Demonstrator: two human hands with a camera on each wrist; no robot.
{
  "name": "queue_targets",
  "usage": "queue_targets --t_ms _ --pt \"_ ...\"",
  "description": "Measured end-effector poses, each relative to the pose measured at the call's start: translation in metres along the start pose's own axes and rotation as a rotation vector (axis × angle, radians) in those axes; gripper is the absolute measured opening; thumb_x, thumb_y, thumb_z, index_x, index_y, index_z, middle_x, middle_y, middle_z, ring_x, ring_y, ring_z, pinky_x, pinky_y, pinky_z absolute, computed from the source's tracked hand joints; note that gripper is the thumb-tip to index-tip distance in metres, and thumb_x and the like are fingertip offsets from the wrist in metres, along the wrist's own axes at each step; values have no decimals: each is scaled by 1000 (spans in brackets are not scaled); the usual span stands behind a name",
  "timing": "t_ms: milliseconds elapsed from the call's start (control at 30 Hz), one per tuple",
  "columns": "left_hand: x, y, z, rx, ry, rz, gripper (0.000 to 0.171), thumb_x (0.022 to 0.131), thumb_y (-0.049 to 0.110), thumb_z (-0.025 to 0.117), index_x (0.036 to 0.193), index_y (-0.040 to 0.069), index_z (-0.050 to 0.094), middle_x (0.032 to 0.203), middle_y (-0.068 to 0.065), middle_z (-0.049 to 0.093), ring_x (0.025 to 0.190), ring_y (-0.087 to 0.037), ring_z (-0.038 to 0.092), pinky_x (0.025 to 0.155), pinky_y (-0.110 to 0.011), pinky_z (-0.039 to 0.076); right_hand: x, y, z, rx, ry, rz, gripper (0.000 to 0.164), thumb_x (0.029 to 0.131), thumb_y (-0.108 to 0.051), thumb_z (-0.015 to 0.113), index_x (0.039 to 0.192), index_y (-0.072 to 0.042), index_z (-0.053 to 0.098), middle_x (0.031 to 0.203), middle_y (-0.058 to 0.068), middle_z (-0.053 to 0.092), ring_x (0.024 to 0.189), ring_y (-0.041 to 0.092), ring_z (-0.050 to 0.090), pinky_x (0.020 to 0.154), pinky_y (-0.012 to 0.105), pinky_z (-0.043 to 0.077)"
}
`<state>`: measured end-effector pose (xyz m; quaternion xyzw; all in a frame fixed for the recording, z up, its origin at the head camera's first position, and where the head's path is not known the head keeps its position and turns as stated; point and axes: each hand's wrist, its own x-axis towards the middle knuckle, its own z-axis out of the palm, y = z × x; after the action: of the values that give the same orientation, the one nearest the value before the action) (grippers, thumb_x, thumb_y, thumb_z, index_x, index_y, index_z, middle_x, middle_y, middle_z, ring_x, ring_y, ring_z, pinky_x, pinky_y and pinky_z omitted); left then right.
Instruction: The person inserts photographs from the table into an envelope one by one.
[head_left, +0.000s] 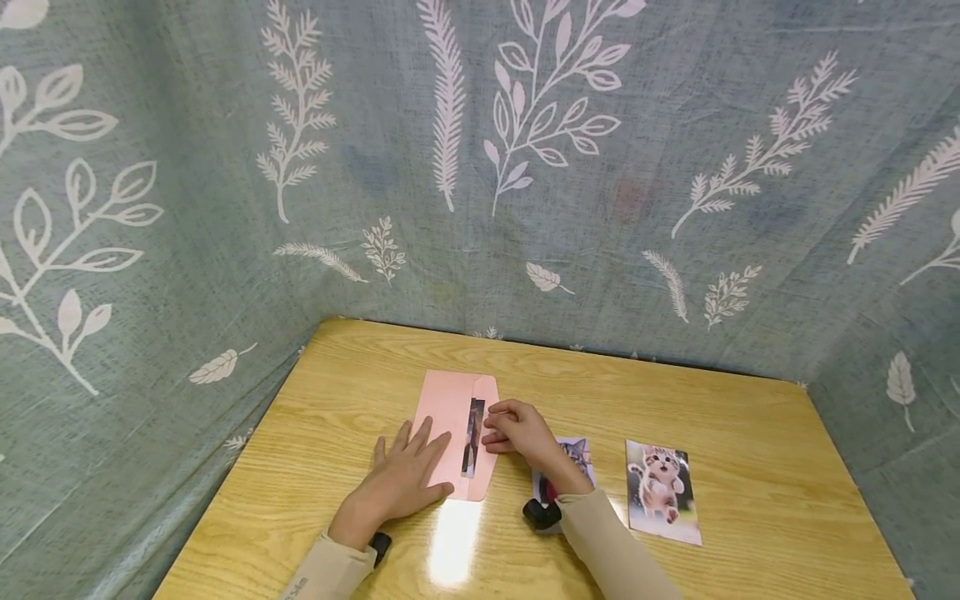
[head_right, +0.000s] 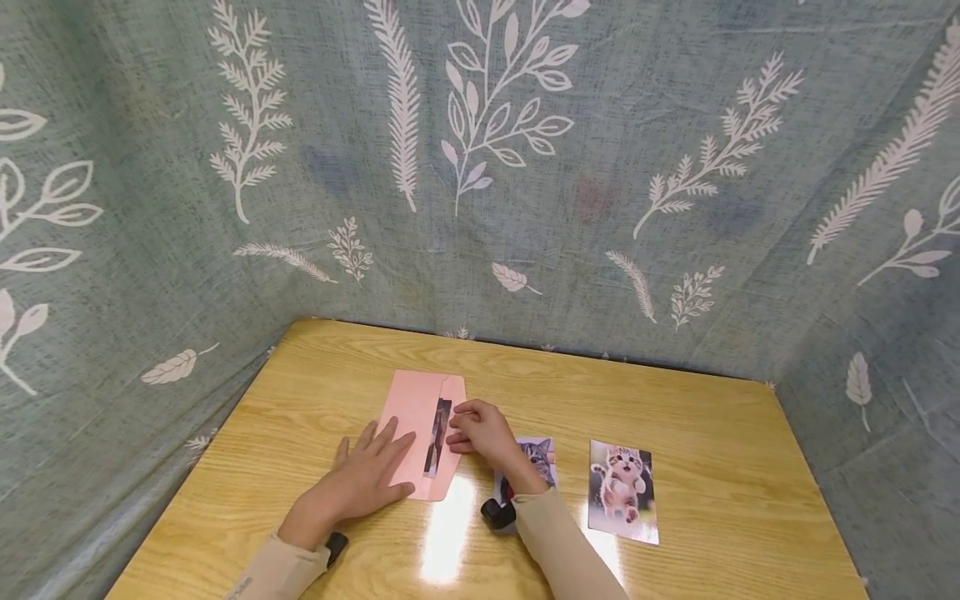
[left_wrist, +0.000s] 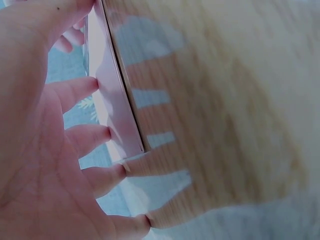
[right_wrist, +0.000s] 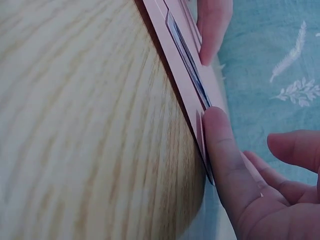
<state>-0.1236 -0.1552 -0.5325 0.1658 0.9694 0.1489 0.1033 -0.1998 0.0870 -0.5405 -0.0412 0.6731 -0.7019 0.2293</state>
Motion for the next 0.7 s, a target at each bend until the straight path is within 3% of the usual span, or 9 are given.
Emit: queue_targets --t_ms 400,700 --pt "-1 1 -2 -14 3 2 81 92 58 63 158 23 34 164 -15 18 148 -45 10 107 -76 10 -1 3 3 16 -13 -10 35 105 -9 51 134 10 49 116 28 62 89 32 71 78 43 59" --pt "-1 1 -3 -16 4 3 80 92 58 63 158 23 34 165 -15 18 149 -45 9 107 -76 11 -2 1 6 13 -4 -16 34 105 -9 52 133 11 49 116 29 61 92 38 70 79 46 59"
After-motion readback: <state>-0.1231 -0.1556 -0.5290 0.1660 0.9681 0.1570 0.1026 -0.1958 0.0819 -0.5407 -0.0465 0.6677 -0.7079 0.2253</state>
